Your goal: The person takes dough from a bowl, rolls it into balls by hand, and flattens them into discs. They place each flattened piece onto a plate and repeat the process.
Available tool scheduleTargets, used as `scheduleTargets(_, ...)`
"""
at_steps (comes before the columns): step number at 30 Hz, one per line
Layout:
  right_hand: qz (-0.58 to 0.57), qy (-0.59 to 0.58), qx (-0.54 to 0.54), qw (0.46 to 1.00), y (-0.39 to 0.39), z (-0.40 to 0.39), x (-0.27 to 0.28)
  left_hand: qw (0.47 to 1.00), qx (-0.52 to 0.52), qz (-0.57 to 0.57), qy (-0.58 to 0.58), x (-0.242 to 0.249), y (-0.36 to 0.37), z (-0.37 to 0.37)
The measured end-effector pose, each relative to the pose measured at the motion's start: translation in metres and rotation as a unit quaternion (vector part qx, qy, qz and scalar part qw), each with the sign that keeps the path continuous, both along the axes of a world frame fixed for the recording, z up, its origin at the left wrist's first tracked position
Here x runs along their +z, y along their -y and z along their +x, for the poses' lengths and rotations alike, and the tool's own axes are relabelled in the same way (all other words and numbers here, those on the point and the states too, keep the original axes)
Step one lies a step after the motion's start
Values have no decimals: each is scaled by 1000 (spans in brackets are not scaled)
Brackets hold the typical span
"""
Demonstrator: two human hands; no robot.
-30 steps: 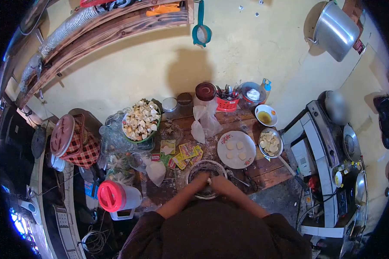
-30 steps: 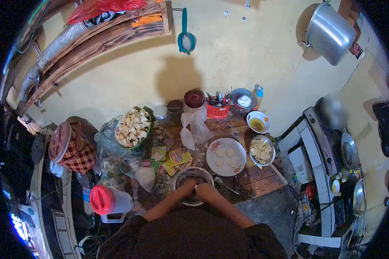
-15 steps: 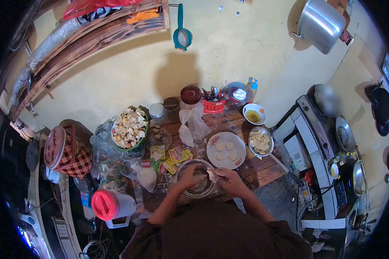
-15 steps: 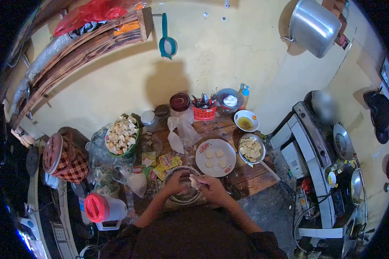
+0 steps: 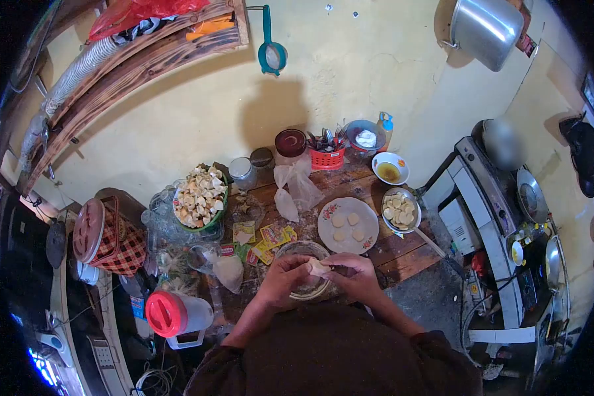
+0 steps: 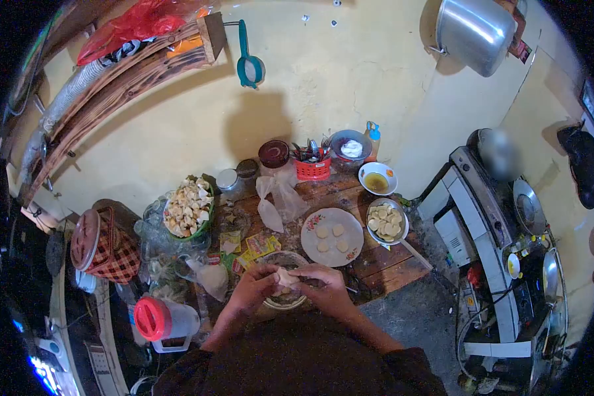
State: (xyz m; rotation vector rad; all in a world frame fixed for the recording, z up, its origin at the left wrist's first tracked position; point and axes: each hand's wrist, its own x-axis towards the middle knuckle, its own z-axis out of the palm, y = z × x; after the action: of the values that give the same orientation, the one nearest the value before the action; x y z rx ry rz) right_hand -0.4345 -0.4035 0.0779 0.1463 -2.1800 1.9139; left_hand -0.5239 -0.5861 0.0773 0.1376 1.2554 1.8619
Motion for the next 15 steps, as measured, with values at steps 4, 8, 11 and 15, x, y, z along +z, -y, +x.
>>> scheduleTargets(4, -56, -39, 24, 997, 8, -3, 5, 984, -60, 110, 123, -6, 4, -1)
scheduleTargets(8, 28, -58, 44, 997, 8, -5, 13, 990, -62, 67, 111, -3, 0, 7)
scheduleTargets(11, -8, -79, 12, 997, 10, -7, -5, 999, 10, 13, 27, -4, -1, 8)
scheduleTargets(15, -189, 50, -48, 979, 16, -1, 4, 998, 63, -1, 24, 1, -6, 8)
